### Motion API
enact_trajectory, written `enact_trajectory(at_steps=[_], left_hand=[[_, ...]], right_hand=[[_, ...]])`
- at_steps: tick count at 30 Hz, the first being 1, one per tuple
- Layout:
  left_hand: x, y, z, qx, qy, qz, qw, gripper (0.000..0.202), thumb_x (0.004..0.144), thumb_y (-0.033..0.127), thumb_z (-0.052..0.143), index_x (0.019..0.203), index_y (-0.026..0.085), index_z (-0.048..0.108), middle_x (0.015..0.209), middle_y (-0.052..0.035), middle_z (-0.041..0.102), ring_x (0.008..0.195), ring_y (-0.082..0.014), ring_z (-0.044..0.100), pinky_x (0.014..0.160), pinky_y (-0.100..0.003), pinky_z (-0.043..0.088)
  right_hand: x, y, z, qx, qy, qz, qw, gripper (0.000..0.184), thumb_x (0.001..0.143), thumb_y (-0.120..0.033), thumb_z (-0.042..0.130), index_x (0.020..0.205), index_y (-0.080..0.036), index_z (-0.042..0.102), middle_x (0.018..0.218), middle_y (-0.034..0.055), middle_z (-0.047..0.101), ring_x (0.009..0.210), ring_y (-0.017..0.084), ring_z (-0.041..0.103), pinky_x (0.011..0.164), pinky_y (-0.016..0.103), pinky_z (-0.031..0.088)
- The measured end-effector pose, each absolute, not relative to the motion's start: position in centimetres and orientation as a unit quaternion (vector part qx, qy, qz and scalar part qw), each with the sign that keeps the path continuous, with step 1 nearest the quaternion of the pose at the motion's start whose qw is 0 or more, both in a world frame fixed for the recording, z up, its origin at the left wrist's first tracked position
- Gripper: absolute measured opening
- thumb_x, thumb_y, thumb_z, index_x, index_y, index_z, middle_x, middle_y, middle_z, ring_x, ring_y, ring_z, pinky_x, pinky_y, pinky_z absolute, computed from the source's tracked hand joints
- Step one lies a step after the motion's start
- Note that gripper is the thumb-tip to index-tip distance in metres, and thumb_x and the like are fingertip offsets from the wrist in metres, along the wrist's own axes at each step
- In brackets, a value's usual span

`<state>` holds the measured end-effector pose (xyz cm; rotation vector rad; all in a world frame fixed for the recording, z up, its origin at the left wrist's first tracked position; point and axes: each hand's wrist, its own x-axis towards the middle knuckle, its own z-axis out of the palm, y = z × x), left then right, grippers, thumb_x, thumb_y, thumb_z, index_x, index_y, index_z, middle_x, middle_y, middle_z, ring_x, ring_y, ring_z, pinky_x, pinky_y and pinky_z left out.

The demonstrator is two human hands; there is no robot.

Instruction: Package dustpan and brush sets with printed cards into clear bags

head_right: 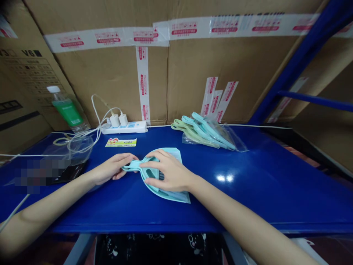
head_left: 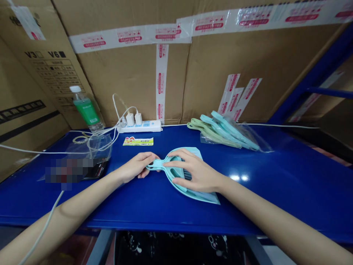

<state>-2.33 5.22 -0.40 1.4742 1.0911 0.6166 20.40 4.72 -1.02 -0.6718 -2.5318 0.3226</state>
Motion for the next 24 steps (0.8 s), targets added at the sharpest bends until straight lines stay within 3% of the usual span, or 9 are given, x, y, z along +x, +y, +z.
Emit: enact_trajectory(at_steps=[6,24], left_hand=[[-2.7,5.4,0.0,0.608,0.421,0.236,0.630,0.032,0.082,0.041,0.055,0.089,0.011,0.060,0.074,-0.0050,0.066,0.036,-0.0020,0.029,0.031,-0.017,0.013],[-3.0,5.7,-1.0,0.632,0.423,0.254,0.597,0.034,0.079,0.042,0.059,0.092,0.011,0.064,0.070,-0.0041,0.067,0.036,-0.0020,0.027,0.034,-0.019,0.013]], right_hand=[[20.3,4.9,-2.2,-0.236,-0.923,0.158,0.261,0.043,0.083,-0.037,0.061,0.122,-0.021,0.060,0.131,0.0145,0.048,0.124,0.027,0.041,0.100,0.050,0.037],[20.0,4.8,-2.6,-0.233,-0.923,0.137,0.275,0.038,0.082,-0.029,0.057,0.119,-0.024,0.063,0.125,0.0140,0.050,0.119,0.027,0.045,0.097,0.052,0.040]])
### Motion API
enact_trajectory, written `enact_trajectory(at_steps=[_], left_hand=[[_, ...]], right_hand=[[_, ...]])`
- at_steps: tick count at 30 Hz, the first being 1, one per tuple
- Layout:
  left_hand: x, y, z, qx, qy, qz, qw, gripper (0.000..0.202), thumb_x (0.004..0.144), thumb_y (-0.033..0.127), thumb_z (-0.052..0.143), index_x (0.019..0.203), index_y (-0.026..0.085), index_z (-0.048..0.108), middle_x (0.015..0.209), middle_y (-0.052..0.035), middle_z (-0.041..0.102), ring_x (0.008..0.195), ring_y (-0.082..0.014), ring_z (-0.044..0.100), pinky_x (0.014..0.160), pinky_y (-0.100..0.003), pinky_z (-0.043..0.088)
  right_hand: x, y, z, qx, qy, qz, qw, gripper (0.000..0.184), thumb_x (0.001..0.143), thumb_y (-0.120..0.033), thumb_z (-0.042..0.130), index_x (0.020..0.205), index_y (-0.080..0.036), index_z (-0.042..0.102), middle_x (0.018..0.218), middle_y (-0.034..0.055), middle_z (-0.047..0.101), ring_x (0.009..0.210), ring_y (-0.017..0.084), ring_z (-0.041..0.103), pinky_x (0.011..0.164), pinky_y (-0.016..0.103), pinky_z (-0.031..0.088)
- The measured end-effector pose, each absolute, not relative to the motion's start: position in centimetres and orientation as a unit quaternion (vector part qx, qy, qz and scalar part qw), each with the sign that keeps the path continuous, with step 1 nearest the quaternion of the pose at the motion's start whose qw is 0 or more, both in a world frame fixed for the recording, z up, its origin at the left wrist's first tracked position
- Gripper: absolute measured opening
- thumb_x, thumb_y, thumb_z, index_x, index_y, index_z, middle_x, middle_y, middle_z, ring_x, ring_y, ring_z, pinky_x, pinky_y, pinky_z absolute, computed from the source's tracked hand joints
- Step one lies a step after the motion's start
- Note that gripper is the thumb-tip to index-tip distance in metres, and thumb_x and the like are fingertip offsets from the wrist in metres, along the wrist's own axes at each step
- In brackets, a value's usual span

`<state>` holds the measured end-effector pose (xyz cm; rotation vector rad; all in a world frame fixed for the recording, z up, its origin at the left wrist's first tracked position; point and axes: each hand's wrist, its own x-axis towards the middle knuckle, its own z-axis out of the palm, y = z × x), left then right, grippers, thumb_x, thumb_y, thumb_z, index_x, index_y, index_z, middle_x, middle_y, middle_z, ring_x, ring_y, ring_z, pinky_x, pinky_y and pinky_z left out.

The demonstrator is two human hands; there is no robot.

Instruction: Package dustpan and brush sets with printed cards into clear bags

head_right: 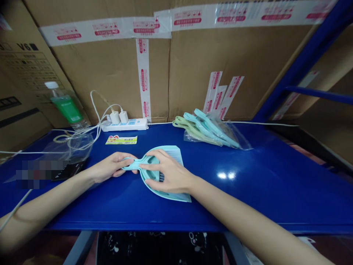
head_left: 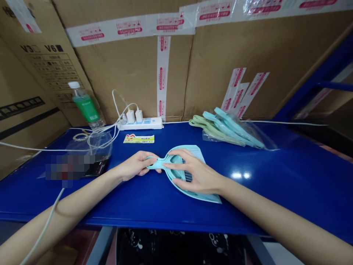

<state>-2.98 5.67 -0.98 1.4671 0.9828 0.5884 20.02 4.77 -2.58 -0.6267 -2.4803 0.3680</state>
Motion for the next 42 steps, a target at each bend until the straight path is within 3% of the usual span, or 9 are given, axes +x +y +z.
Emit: enact_trajectory(at_steps=[12,21,29,35,42], left_hand=[[-3.0,5.5,-0.4,0.648,0.431,0.235,0.582,0.033,0.081,0.042,0.054,0.092,0.012,0.060,0.072,-0.0038,0.066,0.038,-0.0027,0.026,0.034,-0.019,0.013],[-4.0,5.6,0.8,0.764,0.470,0.173,0.408,0.027,0.086,0.037,0.046,0.086,0.016,0.062,0.058,0.0054,0.046,0.044,-0.0074,0.036,0.042,-0.018,0.027],[-4.4,5.9,1.1,0.817,0.467,0.141,0.307,0.025,0.086,0.032,0.041,0.082,0.018,0.062,0.068,0.0017,0.056,0.061,-0.0120,0.046,0.056,-0.021,0.034],[-4.8,6.4,1.1,0.819,0.474,0.149,0.287,0.038,0.088,0.041,0.033,0.078,0.017,0.061,0.074,-0.0009,0.060,0.070,-0.0156,0.051,0.067,-0.026,0.039],[-5.1,7.7,0.1,0.746,0.524,0.242,0.333,0.029,0.082,0.039,0.041,0.083,0.017,0.059,0.070,0.0005,0.058,0.057,-0.0121,0.048,0.052,-0.022,0.038]], right_hand=[[20.6,5.2,-1.7,-0.221,-0.934,0.122,0.254,0.035,0.087,-0.034,0.054,0.120,-0.024,0.061,0.124,0.0130,0.052,0.119,0.026,0.045,0.095,0.049,0.042],[21.9,6.2,-1.2,-0.245,-0.930,0.110,0.253,0.031,0.088,-0.035,0.056,0.116,-0.025,0.063,0.117,0.0124,0.055,0.115,0.026,0.047,0.092,0.049,0.044],[22.5,6.8,-1.0,-0.271,-0.928,0.101,0.237,0.032,0.089,-0.037,0.053,0.116,-0.025,0.062,0.116,0.0112,0.056,0.110,0.025,0.051,0.091,0.048,0.046],[23.2,7.4,-1.1,-0.329,-0.906,0.097,0.249,0.042,0.091,-0.039,0.046,0.130,-0.026,0.052,0.118,0.0107,0.056,0.111,0.026,0.052,0.095,0.051,0.044],[24.3,9.7,-2.2,-0.414,-0.836,0.180,0.311,0.036,0.088,-0.022,0.040,0.118,-0.020,0.059,0.112,0.0119,0.063,0.098,0.025,0.062,0.088,0.047,0.051]])
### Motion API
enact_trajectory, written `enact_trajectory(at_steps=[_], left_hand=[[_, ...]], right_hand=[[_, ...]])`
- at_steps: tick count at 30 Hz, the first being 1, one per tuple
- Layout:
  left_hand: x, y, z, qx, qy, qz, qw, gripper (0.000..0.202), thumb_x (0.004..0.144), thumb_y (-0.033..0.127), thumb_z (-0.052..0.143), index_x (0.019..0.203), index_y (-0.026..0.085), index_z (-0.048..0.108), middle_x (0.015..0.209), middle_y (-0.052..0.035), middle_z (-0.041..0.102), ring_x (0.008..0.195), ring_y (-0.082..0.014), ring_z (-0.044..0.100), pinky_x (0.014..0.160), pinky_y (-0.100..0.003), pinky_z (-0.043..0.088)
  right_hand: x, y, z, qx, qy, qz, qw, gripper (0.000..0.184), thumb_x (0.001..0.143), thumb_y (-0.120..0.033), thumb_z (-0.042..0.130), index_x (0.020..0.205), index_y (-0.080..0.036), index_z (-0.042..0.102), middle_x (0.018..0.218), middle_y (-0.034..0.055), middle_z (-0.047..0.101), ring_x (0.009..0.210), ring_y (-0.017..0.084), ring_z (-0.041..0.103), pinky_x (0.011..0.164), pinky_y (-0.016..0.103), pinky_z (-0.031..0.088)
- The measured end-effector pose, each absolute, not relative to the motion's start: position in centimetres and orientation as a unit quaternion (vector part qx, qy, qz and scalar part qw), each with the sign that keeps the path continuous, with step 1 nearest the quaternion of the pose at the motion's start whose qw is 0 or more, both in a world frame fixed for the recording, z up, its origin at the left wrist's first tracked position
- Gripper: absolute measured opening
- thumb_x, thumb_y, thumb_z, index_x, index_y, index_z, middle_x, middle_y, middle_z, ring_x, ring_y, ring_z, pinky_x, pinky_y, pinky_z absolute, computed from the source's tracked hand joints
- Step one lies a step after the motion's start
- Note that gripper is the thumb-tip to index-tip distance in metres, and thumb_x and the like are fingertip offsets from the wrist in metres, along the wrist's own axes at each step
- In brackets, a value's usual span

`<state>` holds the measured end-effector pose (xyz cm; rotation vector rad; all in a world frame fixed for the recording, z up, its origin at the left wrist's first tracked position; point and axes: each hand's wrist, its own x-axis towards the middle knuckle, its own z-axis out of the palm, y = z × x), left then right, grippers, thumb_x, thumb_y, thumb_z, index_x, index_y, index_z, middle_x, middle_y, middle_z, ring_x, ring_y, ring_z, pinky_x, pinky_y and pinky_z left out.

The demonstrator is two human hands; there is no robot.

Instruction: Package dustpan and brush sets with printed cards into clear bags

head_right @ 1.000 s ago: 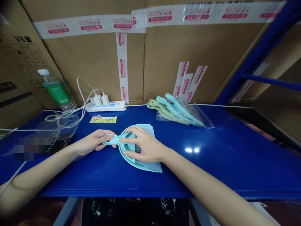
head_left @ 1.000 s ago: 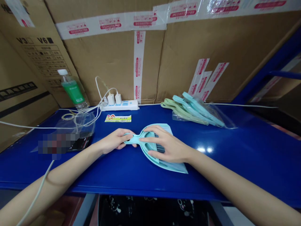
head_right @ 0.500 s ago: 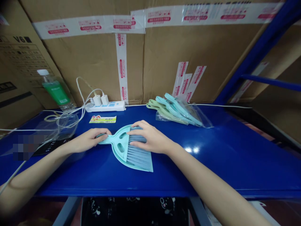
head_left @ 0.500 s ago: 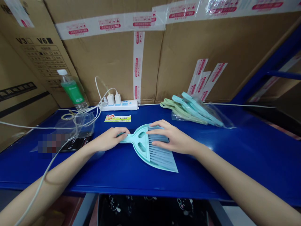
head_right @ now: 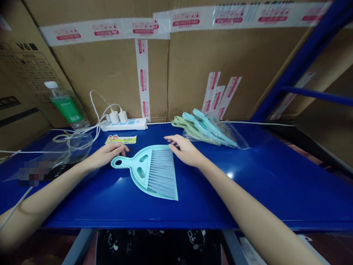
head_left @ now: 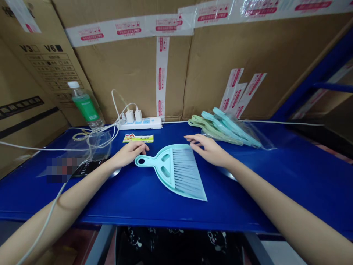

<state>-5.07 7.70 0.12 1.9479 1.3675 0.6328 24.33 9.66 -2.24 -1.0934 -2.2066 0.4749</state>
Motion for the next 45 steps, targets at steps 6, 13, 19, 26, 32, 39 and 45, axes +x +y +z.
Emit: enact_trajectory(at_steps=[6,13,19,26,32,39,45], left_hand=[[-4.8,8.2,-0.7,0.732,0.520,0.285,0.335,0.022,0.080,0.029,0.044,0.091,0.016,0.059,0.074,-0.0003,0.059,0.051,-0.0080,0.043,0.046,-0.019,0.034],[-5.2,8.6,-0.9,0.767,0.516,0.266,0.273,0.021,0.083,0.025,0.044,0.090,0.016,0.061,0.072,-0.0008,0.062,0.052,-0.0095,0.049,0.049,-0.021,0.043],[-5.8,9.2,-0.6,0.793,0.533,0.266,0.127,0.026,0.083,0.016,0.040,0.091,0.017,0.065,0.093,-0.0070,0.063,0.089,-0.0210,0.059,0.085,-0.040,0.047],[-6.3,9.0,-1.0,0.846,0.524,0.082,-0.046,0.038,0.087,0.017,0.040,0.120,0.021,0.059,0.124,-0.0111,0.058,0.116,-0.0286,0.051,0.100,-0.049,0.038],[-5.8,8.3,0.0,0.851,0.516,0.031,-0.095,0.042,0.089,0.016,0.037,0.127,0.021,0.053,0.114,-0.0090,0.065,0.101,-0.0241,0.060,0.089,-0.039,0.047],[-5.9,8.3,-0.2,0.781,0.606,-0.028,-0.147,0.045,0.089,0.017,0.033,0.131,0.011,0.048,0.125,-0.0175,0.058,0.113,-0.0309,0.055,0.092,-0.044,0.044],[-5.7,7.5,0.3,0.769,0.619,-0.073,-0.142,0.042,0.090,0.020,0.036,0.129,0.013,0.050,0.109,-0.0166,0.063,0.101,-0.0298,0.060,0.085,-0.040,0.047]], right_hand=[[25.2,11.3,-2.5,-0.428,-0.800,0.296,0.298,0.035,0.084,-0.012,0.037,0.107,-0.017,0.063,0.101,0.0107,0.069,0.094,0.022,0.065,0.089,0.045,0.051],[25.0,10.7,-1.9,-0.423,-0.802,0.308,0.286,0.029,0.083,-0.016,0.044,0.104,-0.016,0.065,0.102,0.0104,0.069,0.095,0.022,0.064,0.087,0.042,0.051],[24.9,10.6,-1.7,-0.418,-0.810,0.302,0.280,0.027,0.083,-0.020,0.046,0.102,-0.018,0.066,0.101,0.0091,0.070,0.094,0.022,0.065,0.086,0.042,0.051],[24.8,10.4,-1.7,-0.419,-0.821,0.276,0.272,0.027,0.084,-0.022,0.045,0.102,-0.020,0.066,0.101,0.0081,0.070,0.094,0.021,0.065,0.086,0.041,0.051],[24.7,10.3,-1.6,-0.424,-0.821,0.271,0.269,0.028,0.084,-0.021,0.044,0.102,-0.018,0.065,0.102,0.0096,0.069,0.094,0.022,0.064,0.087,0.042,0.051],[24.7,10.2,-1.4,-0.428,-0.822,0.270,0.264,0.028,0.084,-0.020,0.044,0.102,-0.018,0.065,0.103,0.0097,0.069,0.094,0.022,0.064,0.087,0.044,0.050],[24.6,10.1,-1.4,-0.425,-0.824,0.268,0.263,0.028,0.084,-0.021,0.045,0.102,-0.019,0.066,0.104,0.0090,0.069,0.094,0.022,0.064,0.087,0.043,0.051]])
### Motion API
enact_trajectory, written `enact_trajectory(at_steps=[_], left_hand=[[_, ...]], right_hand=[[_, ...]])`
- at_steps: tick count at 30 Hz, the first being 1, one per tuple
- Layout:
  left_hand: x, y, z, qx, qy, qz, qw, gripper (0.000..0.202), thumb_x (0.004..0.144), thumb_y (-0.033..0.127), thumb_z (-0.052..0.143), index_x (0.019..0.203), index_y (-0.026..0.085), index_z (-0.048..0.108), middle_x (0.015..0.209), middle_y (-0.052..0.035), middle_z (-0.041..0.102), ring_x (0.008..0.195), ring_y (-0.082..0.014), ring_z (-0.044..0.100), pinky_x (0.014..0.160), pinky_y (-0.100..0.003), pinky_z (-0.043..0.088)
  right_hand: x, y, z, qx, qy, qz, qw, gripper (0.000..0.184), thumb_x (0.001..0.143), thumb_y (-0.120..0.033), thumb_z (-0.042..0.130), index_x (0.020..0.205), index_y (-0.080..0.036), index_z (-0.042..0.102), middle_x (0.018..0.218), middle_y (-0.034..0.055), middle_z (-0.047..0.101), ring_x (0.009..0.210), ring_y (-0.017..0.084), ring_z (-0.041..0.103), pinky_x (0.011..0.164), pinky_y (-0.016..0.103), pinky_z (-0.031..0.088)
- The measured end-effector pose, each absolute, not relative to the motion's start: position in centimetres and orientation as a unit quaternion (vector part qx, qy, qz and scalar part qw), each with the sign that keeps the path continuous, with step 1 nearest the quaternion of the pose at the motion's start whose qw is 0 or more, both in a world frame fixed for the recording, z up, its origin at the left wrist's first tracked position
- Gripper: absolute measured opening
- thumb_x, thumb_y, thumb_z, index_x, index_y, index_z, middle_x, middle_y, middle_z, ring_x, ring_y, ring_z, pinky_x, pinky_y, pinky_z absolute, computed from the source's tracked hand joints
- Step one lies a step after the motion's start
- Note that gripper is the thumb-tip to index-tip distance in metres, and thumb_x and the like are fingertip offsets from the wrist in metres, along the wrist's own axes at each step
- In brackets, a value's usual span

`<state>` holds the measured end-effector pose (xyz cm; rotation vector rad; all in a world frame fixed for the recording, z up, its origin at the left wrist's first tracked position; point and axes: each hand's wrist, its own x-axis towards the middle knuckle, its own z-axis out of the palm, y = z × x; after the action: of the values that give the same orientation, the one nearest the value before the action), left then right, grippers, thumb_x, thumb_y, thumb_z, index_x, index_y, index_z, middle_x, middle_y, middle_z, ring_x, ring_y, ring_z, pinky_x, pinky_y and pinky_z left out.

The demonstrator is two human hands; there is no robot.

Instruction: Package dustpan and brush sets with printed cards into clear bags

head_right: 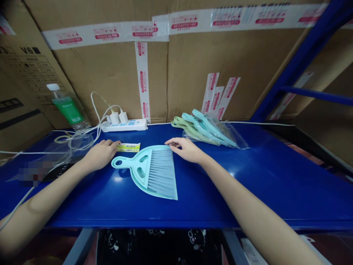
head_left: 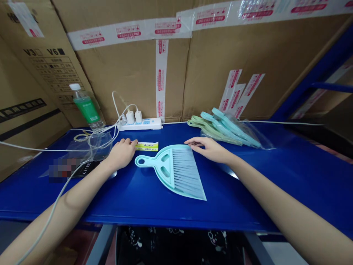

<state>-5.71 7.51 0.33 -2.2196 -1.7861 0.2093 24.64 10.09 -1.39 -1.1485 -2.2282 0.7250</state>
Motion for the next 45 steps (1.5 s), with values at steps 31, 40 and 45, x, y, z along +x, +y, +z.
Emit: enact_trajectory(at_steps=[31,40,45], left_hand=[[-6.9,8.4,0.6,-0.776,-0.617,-0.128,-0.019,0.027,0.079,0.012,0.040,0.086,0.020,0.065,0.093,-0.0062,0.065,0.088,-0.0222,0.064,0.083,-0.034,0.049],[-5.9,8.0,1.2,-0.750,-0.561,-0.286,-0.203,0.043,0.086,0.035,0.039,0.118,0.015,0.059,0.109,-0.0096,0.066,0.067,-0.0144,0.060,0.059,-0.027,0.050],[-4.8,6.2,1.7,-0.721,-0.484,-0.356,-0.345,0.053,0.084,0.043,0.047,0.129,0.015,0.052,0.086,-0.0073,0.065,0.065,-0.0134,0.054,0.058,-0.026,0.046]], right_hand=[[24.7,10.1,-1.4,-0.418,-0.827,0.266,0.264,0.026,0.085,-0.021,0.045,0.101,-0.020,0.066,0.103,0.0083,0.069,0.094,0.022,0.063,0.088,0.045,0.050],[24.6,10.0,-1.5,-0.423,-0.827,0.254,0.270,0.027,0.084,-0.020,0.045,0.102,-0.020,0.066,0.103,0.0085,0.068,0.093,0.022,0.063,0.086,0.044,0.051],[24.0,9.3,-1.4,-0.419,-0.824,0.198,0.326,0.032,0.083,-0.025,0.048,0.112,-0.023,0.063,0.104,0.0086,0.066,0.095,0.024,0.060,0.082,0.044,0.052]])
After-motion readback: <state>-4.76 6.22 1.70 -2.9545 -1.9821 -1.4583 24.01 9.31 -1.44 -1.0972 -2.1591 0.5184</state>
